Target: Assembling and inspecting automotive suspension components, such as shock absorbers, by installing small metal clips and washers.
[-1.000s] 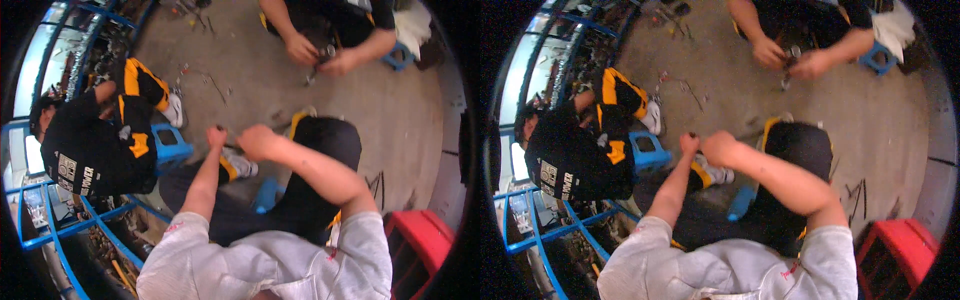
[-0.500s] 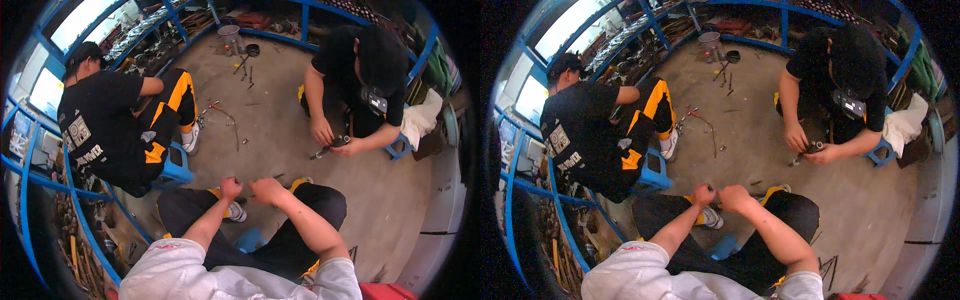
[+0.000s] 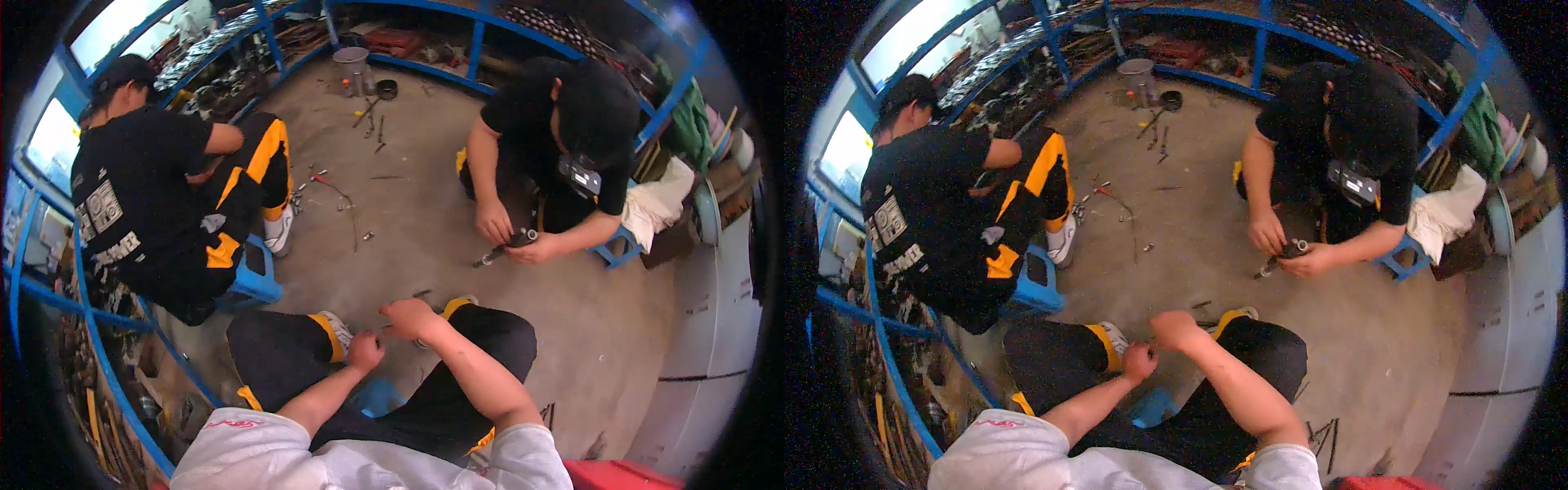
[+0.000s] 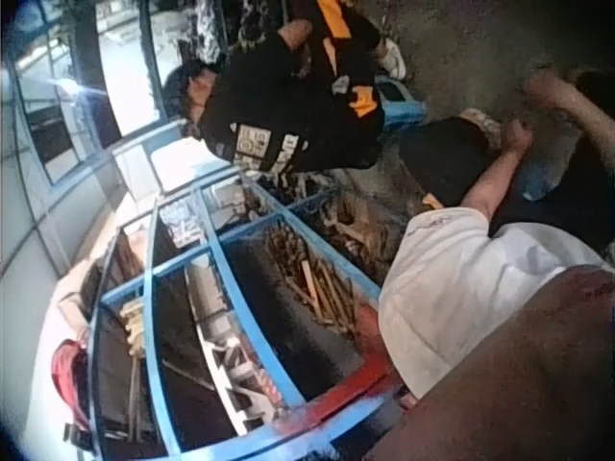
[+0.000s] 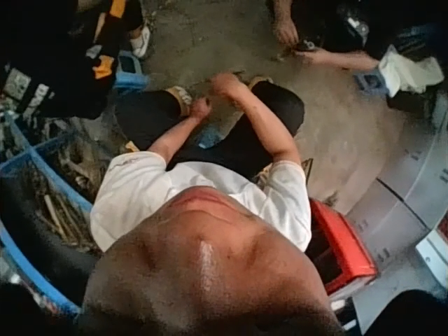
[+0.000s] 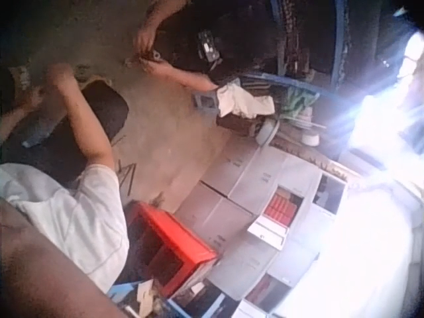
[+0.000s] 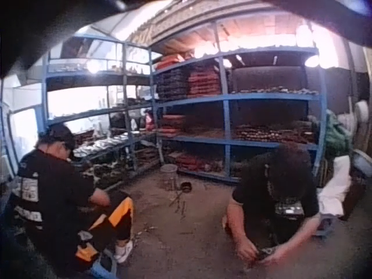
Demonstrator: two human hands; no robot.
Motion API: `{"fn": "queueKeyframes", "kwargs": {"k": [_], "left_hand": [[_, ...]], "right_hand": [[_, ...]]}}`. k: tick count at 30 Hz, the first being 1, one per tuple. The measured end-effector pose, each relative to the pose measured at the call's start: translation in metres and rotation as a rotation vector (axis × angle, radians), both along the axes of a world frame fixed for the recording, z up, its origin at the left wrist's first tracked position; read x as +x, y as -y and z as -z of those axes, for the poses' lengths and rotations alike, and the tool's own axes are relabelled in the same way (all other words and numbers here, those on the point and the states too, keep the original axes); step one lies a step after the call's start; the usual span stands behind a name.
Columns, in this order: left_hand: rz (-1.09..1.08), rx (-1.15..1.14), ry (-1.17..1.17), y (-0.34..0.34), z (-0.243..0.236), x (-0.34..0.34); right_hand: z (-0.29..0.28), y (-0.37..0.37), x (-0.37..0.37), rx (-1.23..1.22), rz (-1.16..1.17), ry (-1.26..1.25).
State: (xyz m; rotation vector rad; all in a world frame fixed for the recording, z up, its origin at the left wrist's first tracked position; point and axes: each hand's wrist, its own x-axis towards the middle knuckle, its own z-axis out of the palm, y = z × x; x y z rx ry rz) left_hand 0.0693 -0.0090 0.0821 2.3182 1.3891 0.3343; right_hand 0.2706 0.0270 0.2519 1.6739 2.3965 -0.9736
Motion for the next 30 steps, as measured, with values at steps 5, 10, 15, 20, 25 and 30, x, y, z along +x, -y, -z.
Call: {"fn": "queueKeyframes", "kwargs": {"k": [5, 10, 15, 20, 25, 30], "left_hand": [[-0.307, -0.135, -0.051, -0.049, -0.041, 0.015], [-0.324, -0.123, 0.029, -0.131, 0.007, -0.015], [-0.441, -0.166, -0.041, -0.17, 0.004, -0.008], [-0.487, -0.199, -0.146, -0.186, 0.007, -0.011], [-0.447, -0.254, -0.12, -0.182, 0.021, -0.025], [-0.472, -0.274, -0.055, -0.135, 0.02, -0.018]], "right_hand": [[-0.015, 0.001, 0.001, -0.021, 0.038, -0.006], [-0.025, -0.006, -0.008, -0.021, 0.011, -0.026], [-0.028, -0.004, -0.01, -0.01, -0.002, 0.001], [-0.024, -0.002, -0.012, 0.046, 0.005, 0.002], [-0.033, -0.001, -0.015, 0.019, -0.013, -0.025], [-0.028, 0.006, -0.017, 0.022, -0.03, -0.025]]}}
